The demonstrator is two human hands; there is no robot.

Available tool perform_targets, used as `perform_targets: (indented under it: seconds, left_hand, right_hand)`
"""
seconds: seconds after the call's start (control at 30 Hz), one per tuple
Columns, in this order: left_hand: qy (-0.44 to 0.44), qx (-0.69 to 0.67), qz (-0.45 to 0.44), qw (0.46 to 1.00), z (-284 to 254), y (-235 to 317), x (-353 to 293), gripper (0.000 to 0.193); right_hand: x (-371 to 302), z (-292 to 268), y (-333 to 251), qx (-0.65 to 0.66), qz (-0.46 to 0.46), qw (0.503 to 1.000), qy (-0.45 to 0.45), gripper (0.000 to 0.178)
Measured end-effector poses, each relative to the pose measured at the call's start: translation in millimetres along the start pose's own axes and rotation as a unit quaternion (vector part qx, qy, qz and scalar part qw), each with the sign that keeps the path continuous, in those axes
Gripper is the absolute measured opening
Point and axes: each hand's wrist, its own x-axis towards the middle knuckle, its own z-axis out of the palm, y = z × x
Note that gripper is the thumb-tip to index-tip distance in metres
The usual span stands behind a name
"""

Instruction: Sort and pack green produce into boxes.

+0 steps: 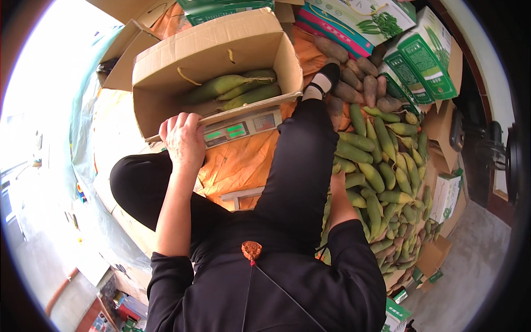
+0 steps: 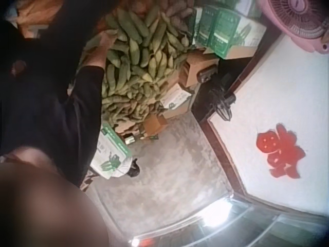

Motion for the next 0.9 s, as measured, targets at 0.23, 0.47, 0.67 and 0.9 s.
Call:
perform_targets:
  seconds: [0.23, 0.47, 0.67, 0.9]
  left_hand:
    - [0.016, -0.058, 0.012, 0.998, 15, 15, 10, 0.015]
    - [0.014, -0.061, 0.007, 0.998, 16, 13, 11, 0.012]
    - [0.034, -0.071, 0.022, 0.997, 16, 11, 10, 0.014]
    - [0.030, -0.063, 0.022, 0.997, 16, 10, 8, 0.014]
  right_hand:
    - [42, -4, 30, -0.181, -0.338, 0.922, 0.054, 0.054]
    - [-121, -122, -100, 0.120, -0.458, 0.877, 0.082, 0.050]
    - [-241, -199, -200, 0.273, -0.596, 0.739, 0.156, 0.059]
    - [-338, -204, -297, 0.349, -0.718, 0.601, 0.038, 0.058]
